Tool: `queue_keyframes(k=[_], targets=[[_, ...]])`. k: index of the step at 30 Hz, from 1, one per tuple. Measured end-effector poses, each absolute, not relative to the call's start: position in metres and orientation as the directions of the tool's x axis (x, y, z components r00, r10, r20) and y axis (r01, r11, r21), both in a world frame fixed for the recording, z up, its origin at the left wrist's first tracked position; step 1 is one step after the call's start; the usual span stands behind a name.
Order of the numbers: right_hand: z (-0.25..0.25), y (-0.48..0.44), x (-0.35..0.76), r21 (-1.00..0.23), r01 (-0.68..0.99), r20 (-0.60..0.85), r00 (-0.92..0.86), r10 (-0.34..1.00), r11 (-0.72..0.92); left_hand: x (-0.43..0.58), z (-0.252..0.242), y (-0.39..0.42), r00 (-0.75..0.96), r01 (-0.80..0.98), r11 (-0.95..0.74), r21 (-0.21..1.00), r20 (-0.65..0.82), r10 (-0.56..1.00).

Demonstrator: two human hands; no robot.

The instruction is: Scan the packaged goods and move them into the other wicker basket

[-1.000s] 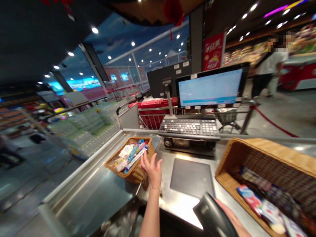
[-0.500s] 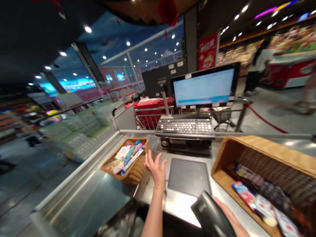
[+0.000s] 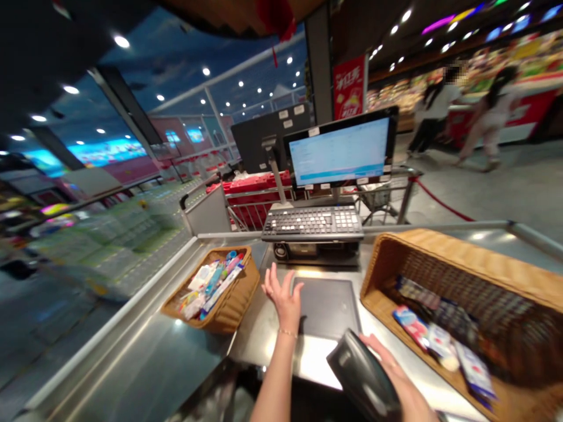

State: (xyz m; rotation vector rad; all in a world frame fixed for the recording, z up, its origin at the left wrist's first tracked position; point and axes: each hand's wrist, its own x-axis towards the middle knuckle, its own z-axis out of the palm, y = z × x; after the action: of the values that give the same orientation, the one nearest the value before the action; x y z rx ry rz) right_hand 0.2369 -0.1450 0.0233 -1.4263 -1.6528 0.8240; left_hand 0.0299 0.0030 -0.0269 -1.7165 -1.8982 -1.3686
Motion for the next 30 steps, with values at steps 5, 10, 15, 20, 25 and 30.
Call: queue_keyframes(k=[5, 10, 15, 20, 25, 30], targets=[[0.020, -0.146, 0.238, -0.837, 0.522, 0.121, -0.117, 0.986, 0.165, 0.047, -0.026, 0.002, -0.220, 0.871, -0.176, 0.459, 0.684, 0.696], [0.006, -0.146, 0.238, -0.845, 0.510, 0.108, -0.127, 0.986, 0.158, 0.059, -0.024, 0.001, -0.170, 0.875, -0.207, 0.437, 0.679, 0.714], [0.001, -0.144, 0.240, -0.860, 0.495, 0.063, -0.130, 0.989, 0.120, 0.073, -0.024, -0.003, -0.100, 0.875, -0.252, 0.413, 0.664, 0.741], [-0.003, -0.146, 0.242, -0.813, 0.556, 0.117, -0.139, 0.983, 0.176, 0.088, -0.027, -0.007, -0.045, 0.872, -0.288, 0.397, 0.649, 0.760], [-0.001, -0.147, 0.244, -0.827, 0.533, 0.148, -0.098, 0.984, 0.178, 0.101, -0.029, -0.009, -0.010, 0.860, -0.311, 0.404, 0.623, 0.782], [0.012, -0.146, 0.243, -0.853, 0.507, 0.105, -0.070, 0.992, 0.126, 0.114, -0.035, -0.012, 0.037, 0.841, -0.354, 0.408, 0.610, 0.791]])
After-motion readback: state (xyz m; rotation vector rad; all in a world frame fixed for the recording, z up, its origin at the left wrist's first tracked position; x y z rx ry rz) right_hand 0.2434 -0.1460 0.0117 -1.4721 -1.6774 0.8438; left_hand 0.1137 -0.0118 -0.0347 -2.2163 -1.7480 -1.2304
